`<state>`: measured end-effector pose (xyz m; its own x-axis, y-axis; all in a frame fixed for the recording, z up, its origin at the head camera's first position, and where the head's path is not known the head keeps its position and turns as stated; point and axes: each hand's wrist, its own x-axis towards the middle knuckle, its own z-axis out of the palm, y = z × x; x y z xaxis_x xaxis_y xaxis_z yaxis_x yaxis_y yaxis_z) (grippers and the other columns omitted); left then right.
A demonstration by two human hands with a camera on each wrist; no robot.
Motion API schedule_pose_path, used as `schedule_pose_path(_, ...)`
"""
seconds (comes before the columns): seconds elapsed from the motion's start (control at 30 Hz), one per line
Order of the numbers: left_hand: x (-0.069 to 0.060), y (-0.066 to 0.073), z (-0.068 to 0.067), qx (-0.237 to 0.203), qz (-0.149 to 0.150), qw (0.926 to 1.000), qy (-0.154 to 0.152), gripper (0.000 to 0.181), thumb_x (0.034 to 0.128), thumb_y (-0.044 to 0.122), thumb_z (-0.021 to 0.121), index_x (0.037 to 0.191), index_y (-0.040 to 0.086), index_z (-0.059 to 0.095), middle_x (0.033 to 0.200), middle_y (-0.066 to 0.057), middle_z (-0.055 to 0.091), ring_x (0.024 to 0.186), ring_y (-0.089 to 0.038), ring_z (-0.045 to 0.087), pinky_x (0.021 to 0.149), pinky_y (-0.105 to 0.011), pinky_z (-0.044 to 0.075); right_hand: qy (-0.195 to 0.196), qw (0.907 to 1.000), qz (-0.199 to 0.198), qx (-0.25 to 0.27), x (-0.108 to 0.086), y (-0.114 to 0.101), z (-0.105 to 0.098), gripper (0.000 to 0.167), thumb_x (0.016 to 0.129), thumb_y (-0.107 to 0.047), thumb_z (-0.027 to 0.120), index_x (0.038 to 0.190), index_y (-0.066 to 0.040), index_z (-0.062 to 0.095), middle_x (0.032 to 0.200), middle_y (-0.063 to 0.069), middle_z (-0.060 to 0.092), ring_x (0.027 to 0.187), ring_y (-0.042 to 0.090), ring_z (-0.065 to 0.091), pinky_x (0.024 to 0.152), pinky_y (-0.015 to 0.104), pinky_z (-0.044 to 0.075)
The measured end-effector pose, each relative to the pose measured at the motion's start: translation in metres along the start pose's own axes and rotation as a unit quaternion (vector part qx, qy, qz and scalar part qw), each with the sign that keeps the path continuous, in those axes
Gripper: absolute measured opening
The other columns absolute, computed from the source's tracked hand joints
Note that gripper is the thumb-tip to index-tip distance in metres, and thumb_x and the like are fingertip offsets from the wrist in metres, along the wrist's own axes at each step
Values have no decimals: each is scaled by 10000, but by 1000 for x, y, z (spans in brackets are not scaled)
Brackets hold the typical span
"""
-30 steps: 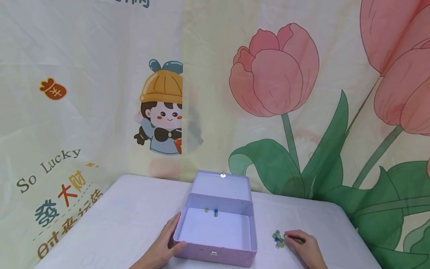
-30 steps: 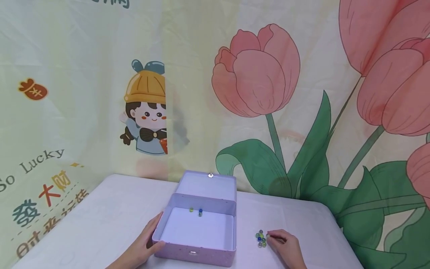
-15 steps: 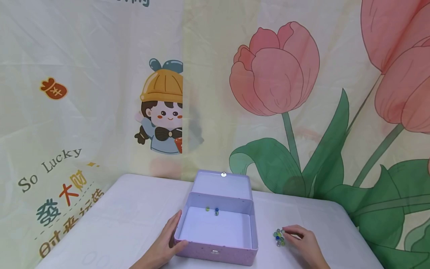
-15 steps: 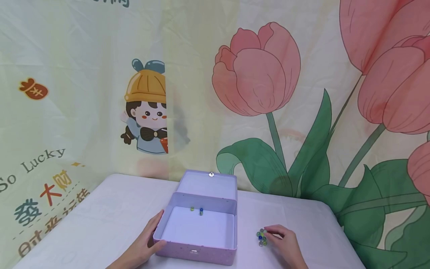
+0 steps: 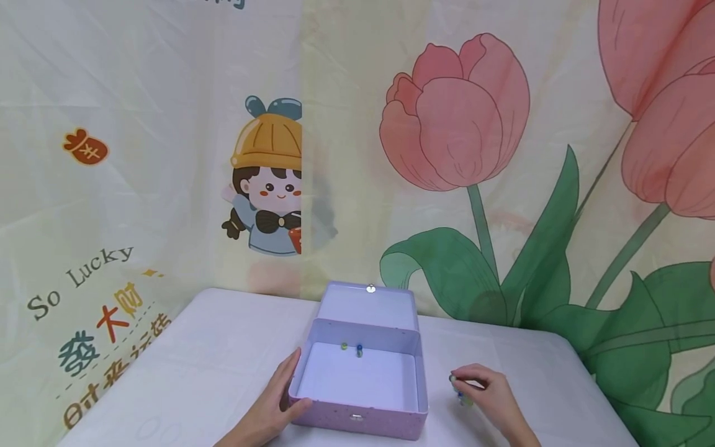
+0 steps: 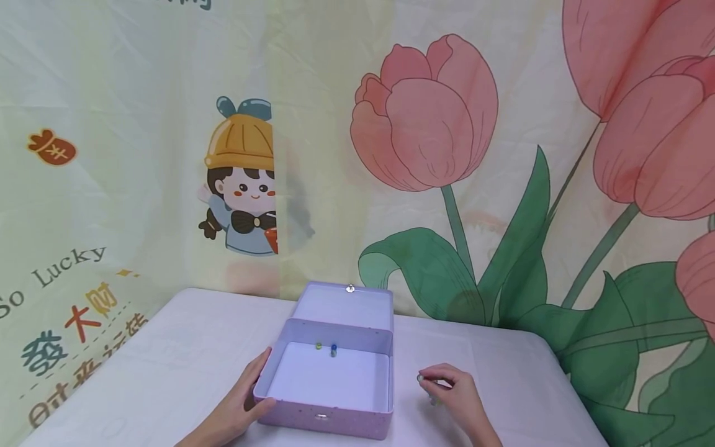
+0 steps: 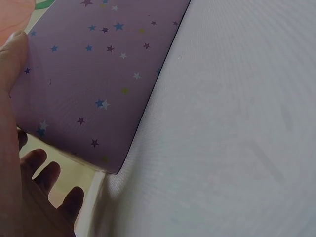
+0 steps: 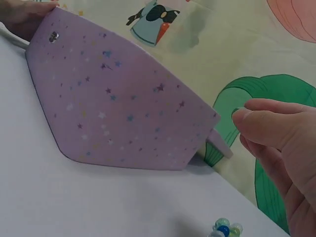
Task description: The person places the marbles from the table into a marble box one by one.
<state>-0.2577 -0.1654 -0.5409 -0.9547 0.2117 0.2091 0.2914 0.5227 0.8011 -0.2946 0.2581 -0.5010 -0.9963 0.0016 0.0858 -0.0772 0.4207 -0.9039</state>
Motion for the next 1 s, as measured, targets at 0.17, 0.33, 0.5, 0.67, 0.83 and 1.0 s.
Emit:
schedule_pose_path(0.17, 1, 0, 1, -7, 55, 10000, 23, 866, 894, 327, 611, 1544, 192, 55, 1587, -119, 110, 1436, -413, 124, 1045, -705, 157, -284, 9993, -237, 77, -5, -14, 5, 252, 769, -183, 780, 976, -45, 738, 982, 69, 696, 859, 99, 652, 775, 239, 547)
schedule_pose_path(0.33, 0, 0, 1, 0, 0, 10000, 24, 868, 893, 340, 610, 1544, 215, 50, 1594, -99, 100, 1441, -405, 113, 1041, -712, 148, -510, 9973, -495, 185, -2, -29, 11, 216, 773, -201, 779, 955, -90, 746, 985, 74, 699, 873, 110, 663, 780, 240, 546)
schedule_pose_path(0.5, 0, 0, -1, 22, -24, 10000, -6, 870, 894, 343, 611, 1543, 236, 41, 1596, -89, 90, 1442, -403, 107, 1033, -721, 147, -925, 9917, -887, 112, 12, -50, 20, 221, 800, -197, 757, 989, -82, 740, 1014, 84, 691, 904, 90, 650, 794, 248, 545)
schedule_pose_path(0.67, 0, 0, -2, -6, 3, 10000, -4, 869, 894, 333, 613, 1544, 217, 48, 1594, -99, 96, 1441, -407, 109, 1033, -720, 150, -1533, 9789, -1343, -120, 33, -66, 37, 193, 830, -173, 729, 1007, -95, 735, 1021, 73, 683, 921, 109, 643, 795, 249, 545)
schedule_pose_path(0.83, -1, -3, 0, 6, 154, 9999, 68, 869, 885, 301, 630, 1544, 173, 77, 1582, -128, 132, 1432, -405, 135, 1039, -706, 169, -1971, 9657, -1594, -562, 52, -80, 56, 155, 843, -163, 716, 990, -122, 737, 977, 29, 691, 890, 130, 644, 766, 230, 542)
schedule_pose_path(1.0, -1, -4, 1, 96, 393, 9991, 161, 876, 874, 280, 642, 1544, 188, 84, 1569, -142, 160, 1418, -413, 165, 1018, -711, 208, -2216, 9533, -1851, -888, 69, -87, 71, 138, 833, -195, 729, 965, -163, 750, 954, 0, 703, 868, 106, 639, 752, 214, 533)
